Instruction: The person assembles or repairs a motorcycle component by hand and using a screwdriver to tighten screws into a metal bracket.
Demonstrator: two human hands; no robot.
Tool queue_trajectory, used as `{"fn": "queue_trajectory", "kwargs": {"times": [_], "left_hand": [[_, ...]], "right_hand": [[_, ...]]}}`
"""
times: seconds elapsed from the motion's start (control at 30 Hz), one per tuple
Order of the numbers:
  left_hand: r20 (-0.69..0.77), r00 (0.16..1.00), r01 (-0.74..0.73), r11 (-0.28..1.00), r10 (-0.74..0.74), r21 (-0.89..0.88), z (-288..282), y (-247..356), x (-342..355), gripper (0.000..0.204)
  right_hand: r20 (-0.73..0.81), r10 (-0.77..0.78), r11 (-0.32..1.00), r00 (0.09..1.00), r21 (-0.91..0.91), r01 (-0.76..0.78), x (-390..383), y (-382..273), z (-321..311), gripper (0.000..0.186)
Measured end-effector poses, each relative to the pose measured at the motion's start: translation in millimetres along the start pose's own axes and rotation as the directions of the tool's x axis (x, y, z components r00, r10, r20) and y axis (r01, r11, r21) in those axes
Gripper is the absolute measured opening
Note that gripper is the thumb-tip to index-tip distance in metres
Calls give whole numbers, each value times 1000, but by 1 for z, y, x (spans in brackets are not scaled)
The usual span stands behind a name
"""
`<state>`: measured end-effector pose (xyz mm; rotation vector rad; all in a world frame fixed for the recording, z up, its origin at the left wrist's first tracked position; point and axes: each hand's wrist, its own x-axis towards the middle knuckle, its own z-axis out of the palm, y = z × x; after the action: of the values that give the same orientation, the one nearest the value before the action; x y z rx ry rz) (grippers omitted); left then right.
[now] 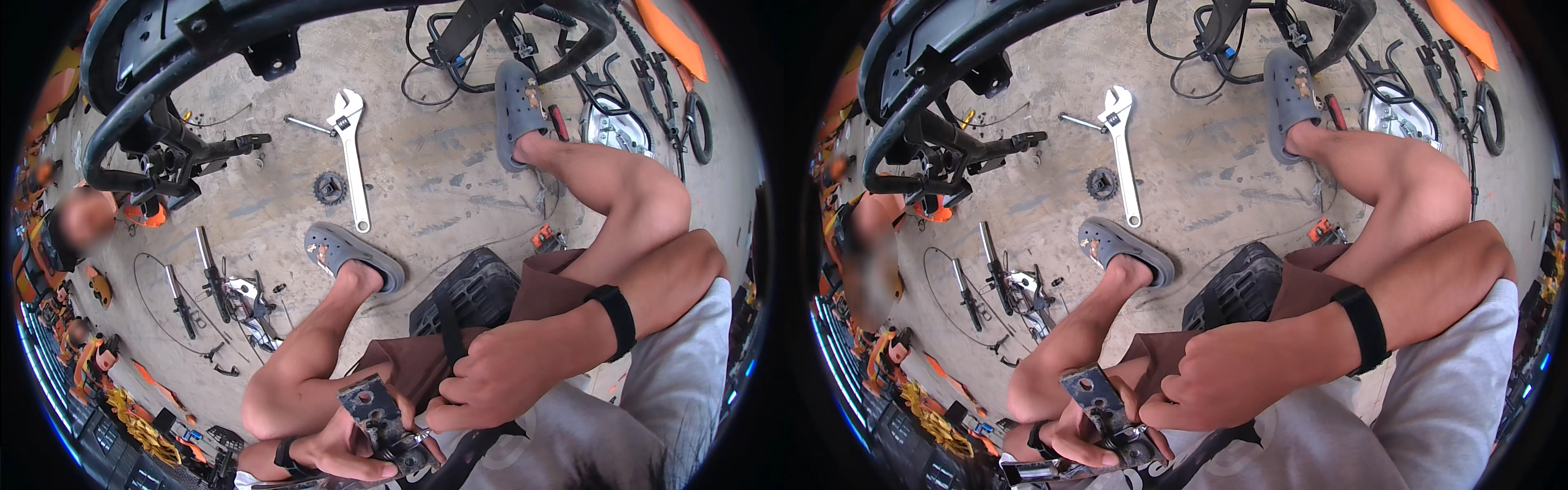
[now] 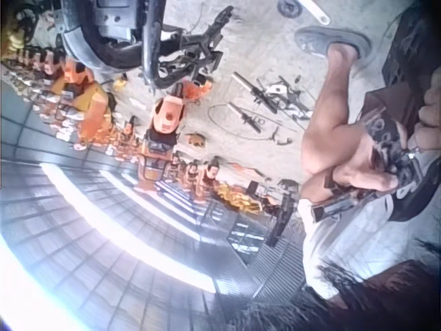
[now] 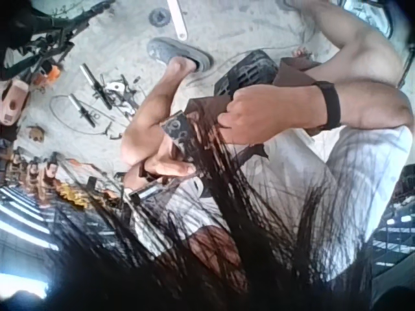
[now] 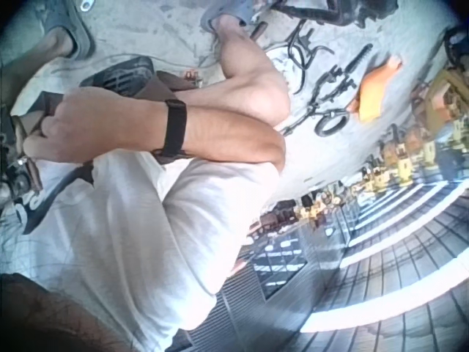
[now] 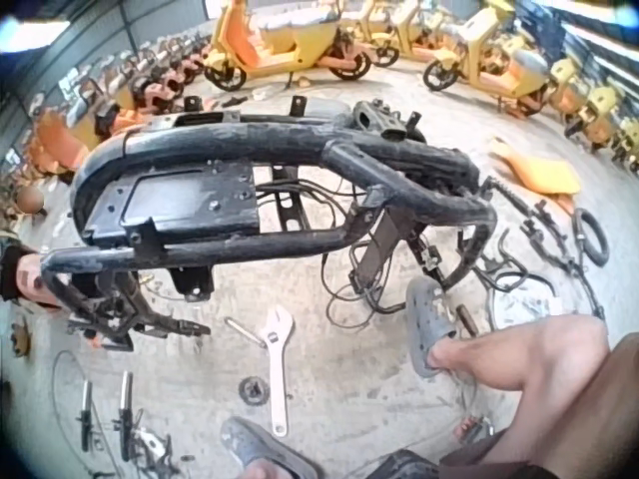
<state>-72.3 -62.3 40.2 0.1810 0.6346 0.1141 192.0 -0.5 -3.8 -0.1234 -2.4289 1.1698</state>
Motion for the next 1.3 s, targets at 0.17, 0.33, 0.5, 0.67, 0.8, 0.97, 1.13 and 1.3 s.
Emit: {"fn": "queue_trajectory", "kwargs": {"times": [0.17, 0.33, 0.5, 0.67, 0.8, 0.97, 1.13, 1.3], "left_hand": [[52, 998, 44, 987, -37, -154, 9, 0, 1, 49], [108, 994, 15, 999, -9, -52, 3, -9, 2, 58], [138, 986, -108, 989, 93, 104, 3, -3, 6, 54], [128, 981, -174, 949, 145, 264, 0, 6, 8, 51], [-161, 956, -201, 948, 244, 246, 6, 32, 10, 53], [-405, 884, -120, 951, 233, 285, 14, 48, 16, 63], [-519, 855, 152, 956, -1, 249, 21, 63, 15, 81], [-98, 844, 428, 771, -528, -472, 2, 72, 20, 98]], "right_hand": [[0, -4, 996, 1000, 84, 4, -4, -4, 11, 11], [-16, -4, 992, 1000, 128, 7, -4, -7, 11, 10], [3, -8, 990, 1000, 142, 7, -4, -6, 1, 9], [68, 42, 930, 997, 361, -64, -4, -6, 2, 11], [85, 73, 906, 994, 411, -102, -3, -7, -1, 13], [178, 137, 733, 974, 644, -221, -1, -8, -6, 15], [203, 146, 632, 968, 734, -249, 3, -8, -5, 17], [206, 152, 538, 967, 803, -255, 1, -8, 0, 24]]}}
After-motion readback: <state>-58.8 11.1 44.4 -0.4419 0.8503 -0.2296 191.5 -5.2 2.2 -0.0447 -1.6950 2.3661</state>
